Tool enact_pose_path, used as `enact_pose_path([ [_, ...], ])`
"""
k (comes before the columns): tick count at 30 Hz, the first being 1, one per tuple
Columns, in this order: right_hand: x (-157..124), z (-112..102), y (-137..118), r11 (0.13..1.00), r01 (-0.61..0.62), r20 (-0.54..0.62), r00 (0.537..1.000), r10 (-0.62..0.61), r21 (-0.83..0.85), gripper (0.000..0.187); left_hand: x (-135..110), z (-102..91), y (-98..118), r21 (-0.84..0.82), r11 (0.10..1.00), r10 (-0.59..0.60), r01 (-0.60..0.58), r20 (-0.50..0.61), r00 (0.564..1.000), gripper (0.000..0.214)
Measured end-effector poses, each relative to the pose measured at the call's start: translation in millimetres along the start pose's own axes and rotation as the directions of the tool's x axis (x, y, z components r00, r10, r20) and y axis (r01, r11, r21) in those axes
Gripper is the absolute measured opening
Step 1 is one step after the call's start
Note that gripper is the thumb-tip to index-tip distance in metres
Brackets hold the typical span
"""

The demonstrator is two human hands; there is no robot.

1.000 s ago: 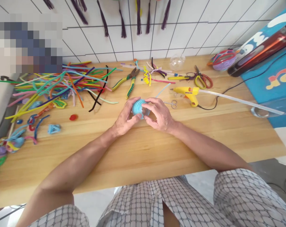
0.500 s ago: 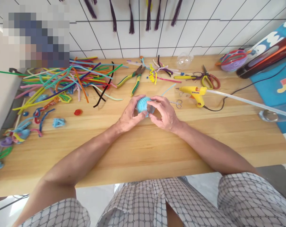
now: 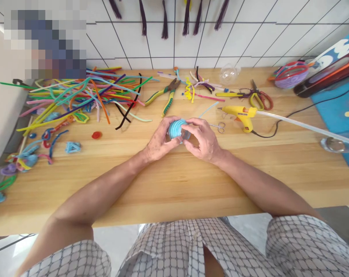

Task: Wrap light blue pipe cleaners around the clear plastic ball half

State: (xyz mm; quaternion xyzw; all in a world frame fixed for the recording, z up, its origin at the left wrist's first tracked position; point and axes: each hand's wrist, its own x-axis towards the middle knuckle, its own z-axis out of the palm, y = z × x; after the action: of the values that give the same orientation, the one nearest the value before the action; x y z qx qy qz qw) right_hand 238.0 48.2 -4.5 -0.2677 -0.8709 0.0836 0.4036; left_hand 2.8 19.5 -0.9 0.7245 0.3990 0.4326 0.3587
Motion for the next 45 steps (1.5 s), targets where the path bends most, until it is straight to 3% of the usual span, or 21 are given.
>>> enact_pose_path([
  [16, 3.1, -0.3, -6.1, 0.997, 0.076, -0.05, 0.996, -0.075, 0.016, 0.057, 0.1, -0.5, 0.2, -0.114, 0.992, -0.058, 0.057, -0.01, 0.998, 0.056],
  [29, 0.9, -0.7, -4.7, 0.999, 0.047, -0.011, 0.999, -0.047, 0.015, 0.059, 0.0, -0.4, -2.7, -0.088, 0.996, 0.007, -0.01, -0.029, 1.0, 0.049],
  [35, 0.0, -3.0, -4.1, 0.999, -0.026, 0.052, 0.998, 0.024, 0.046, 0.057, 0.7, -1.5, 0.1, -0.092, 0.995, -0.032, 0.03, -0.023, 0.999, 0.049],
  [45, 1.0, -2.2, -4.1, 0.999, -0.02, 0.007, 1.0, 0.019, 0.031, 0.055, 1.2, -2.6, 0.9, -0.073, 0.996, -0.057, 0.06, 0.038, 0.998, 0.058],
])
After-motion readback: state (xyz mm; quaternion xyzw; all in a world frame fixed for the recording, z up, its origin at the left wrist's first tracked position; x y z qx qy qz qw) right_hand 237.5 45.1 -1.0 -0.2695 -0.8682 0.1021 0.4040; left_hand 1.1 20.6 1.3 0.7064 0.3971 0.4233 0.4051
